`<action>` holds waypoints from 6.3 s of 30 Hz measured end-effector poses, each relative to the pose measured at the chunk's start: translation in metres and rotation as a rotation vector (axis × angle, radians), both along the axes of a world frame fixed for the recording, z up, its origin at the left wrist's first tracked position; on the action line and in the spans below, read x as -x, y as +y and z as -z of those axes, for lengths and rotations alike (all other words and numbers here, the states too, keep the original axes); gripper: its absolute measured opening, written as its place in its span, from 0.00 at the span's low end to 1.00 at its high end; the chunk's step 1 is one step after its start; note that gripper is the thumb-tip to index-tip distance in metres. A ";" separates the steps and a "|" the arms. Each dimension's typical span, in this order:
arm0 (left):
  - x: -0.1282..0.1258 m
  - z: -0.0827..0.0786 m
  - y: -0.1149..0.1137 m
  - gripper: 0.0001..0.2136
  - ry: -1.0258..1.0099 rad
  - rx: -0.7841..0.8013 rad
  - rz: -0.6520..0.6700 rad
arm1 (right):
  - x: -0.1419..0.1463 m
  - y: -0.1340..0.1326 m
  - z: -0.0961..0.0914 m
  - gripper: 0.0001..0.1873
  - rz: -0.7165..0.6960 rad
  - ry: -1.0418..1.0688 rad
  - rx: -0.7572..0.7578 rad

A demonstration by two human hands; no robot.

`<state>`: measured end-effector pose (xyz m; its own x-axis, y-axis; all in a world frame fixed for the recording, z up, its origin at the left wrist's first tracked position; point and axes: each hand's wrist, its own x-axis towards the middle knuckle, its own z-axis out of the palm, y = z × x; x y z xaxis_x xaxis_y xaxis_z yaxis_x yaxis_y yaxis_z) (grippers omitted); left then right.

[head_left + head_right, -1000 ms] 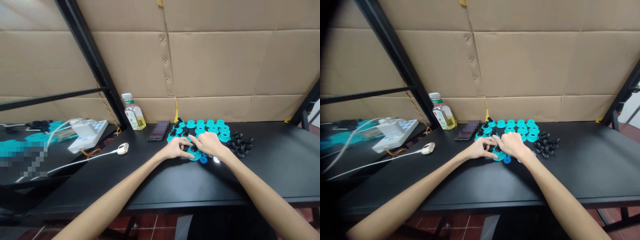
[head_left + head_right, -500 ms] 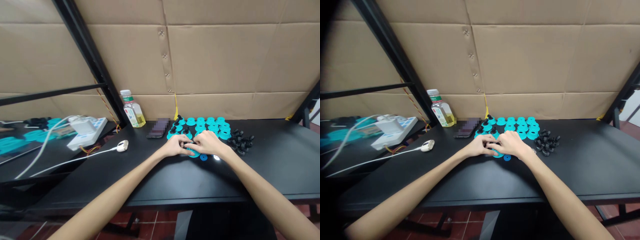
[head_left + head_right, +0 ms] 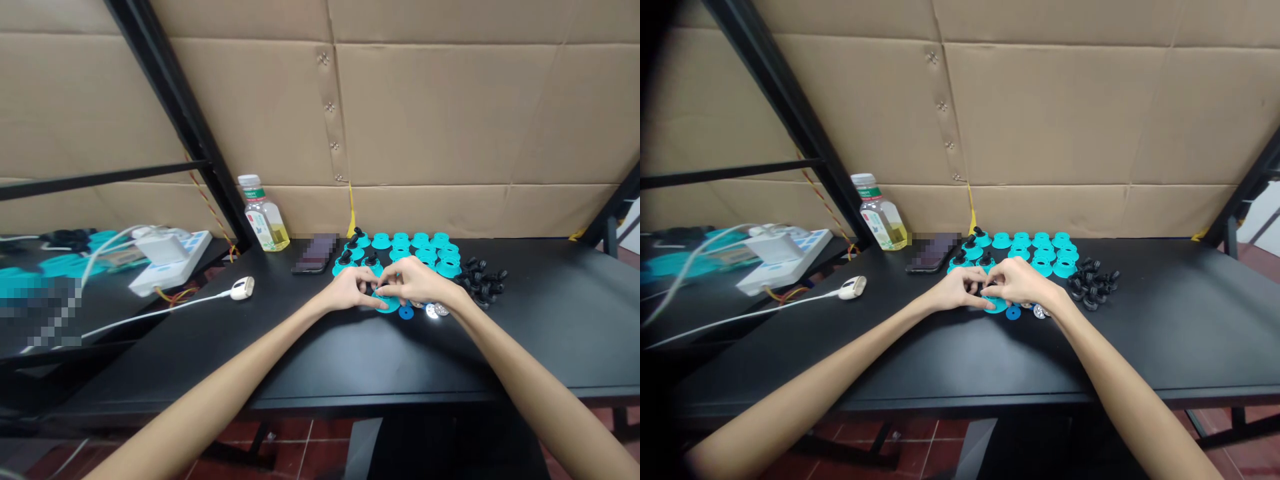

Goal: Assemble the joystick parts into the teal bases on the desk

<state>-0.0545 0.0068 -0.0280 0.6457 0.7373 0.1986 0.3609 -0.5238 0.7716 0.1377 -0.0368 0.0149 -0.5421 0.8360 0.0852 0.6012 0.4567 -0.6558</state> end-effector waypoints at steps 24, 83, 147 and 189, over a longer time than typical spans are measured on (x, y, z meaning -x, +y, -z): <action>0.003 0.001 0.003 0.20 0.080 0.062 0.063 | 0.005 0.000 0.002 0.14 0.030 0.000 -0.030; 0.008 0.004 -0.001 0.16 0.056 0.037 0.004 | 0.015 0.141 -0.030 0.14 0.401 -0.543 -0.314; 0.010 0.000 0.002 0.30 0.097 0.036 -0.052 | 0.003 0.009 0.020 0.08 0.260 0.237 -0.049; 0.009 -0.004 -0.001 0.28 0.137 -0.015 -0.057 | -0.039 0.017 -0.001 0.08 0.433 -0.170 -0.365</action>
<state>-0.0639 0.0062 -0.0244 0.6249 0.7710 0.1230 0.4913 -0.5107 0.7056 0.1764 -0.0198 0.0162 -0.1897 0.9172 0.3504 0.8660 0.3245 -0.3804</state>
